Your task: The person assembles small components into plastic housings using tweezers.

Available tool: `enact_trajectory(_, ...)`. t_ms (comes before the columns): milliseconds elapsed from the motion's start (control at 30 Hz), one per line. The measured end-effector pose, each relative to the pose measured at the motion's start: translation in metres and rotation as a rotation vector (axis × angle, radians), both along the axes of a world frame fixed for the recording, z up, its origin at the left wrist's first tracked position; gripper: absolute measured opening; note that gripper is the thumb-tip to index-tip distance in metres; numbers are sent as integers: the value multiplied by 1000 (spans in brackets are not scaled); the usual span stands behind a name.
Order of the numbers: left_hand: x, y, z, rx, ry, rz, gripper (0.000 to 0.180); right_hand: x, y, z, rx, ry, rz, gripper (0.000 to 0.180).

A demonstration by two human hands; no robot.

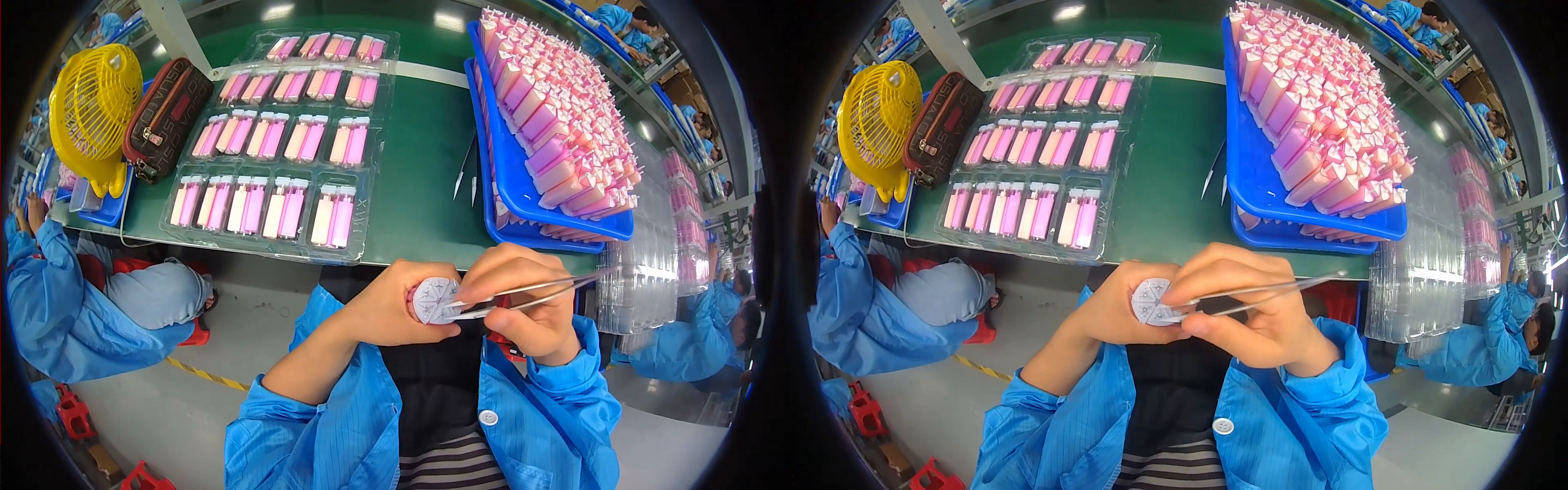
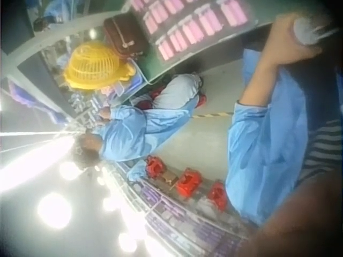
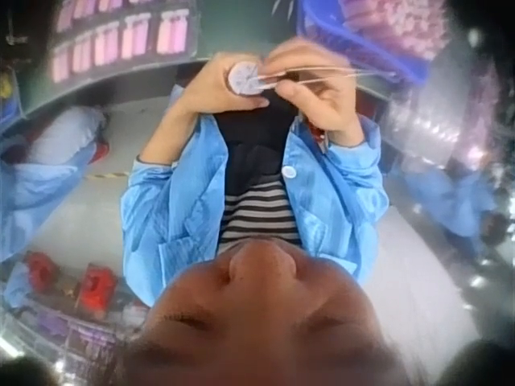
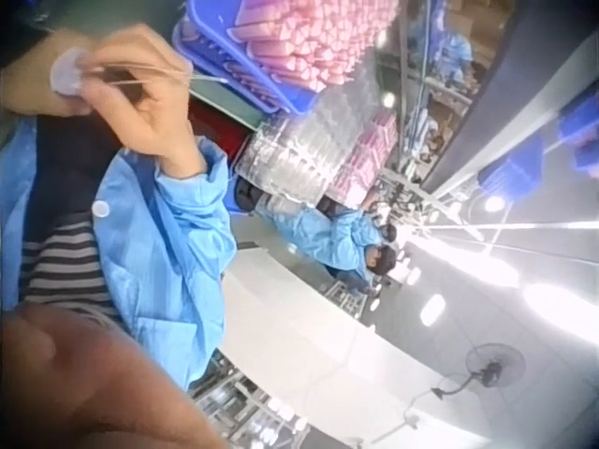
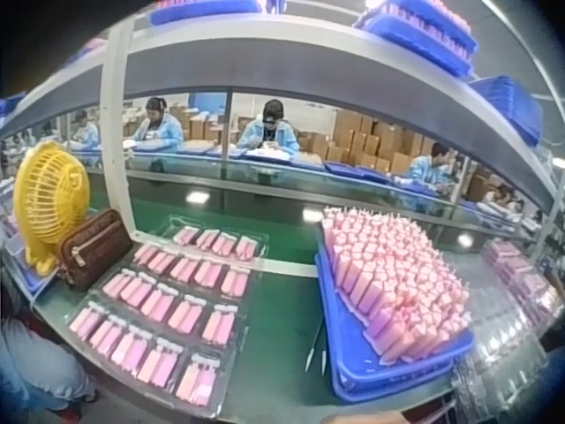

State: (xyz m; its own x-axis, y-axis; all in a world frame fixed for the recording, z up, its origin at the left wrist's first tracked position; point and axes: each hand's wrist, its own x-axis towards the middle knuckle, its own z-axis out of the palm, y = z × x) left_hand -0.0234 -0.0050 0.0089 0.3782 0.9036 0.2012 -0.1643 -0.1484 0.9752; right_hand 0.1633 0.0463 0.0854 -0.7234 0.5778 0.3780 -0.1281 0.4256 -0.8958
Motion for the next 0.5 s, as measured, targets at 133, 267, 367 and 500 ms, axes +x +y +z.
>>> enact_trajectory(133, -1, 0, -6, 7, -4, -41, 30, 0, 0, -7, -76, 5, 5, 15)
enact_trajectory(267, -1, 0, -6, 14, -21, -58, 30, 0, 1, -5, -46, -14, 49, 13)
enact_trajectory(367, -1, 1, -6, -17, -25, -98, 30, 1, 0, -5, -65, -15, 54, 13)
enact_trajectory(500, -1, 2, -7, -46, -46, -139, 31, 1, -2, -6, -109, 14, 39, 12)
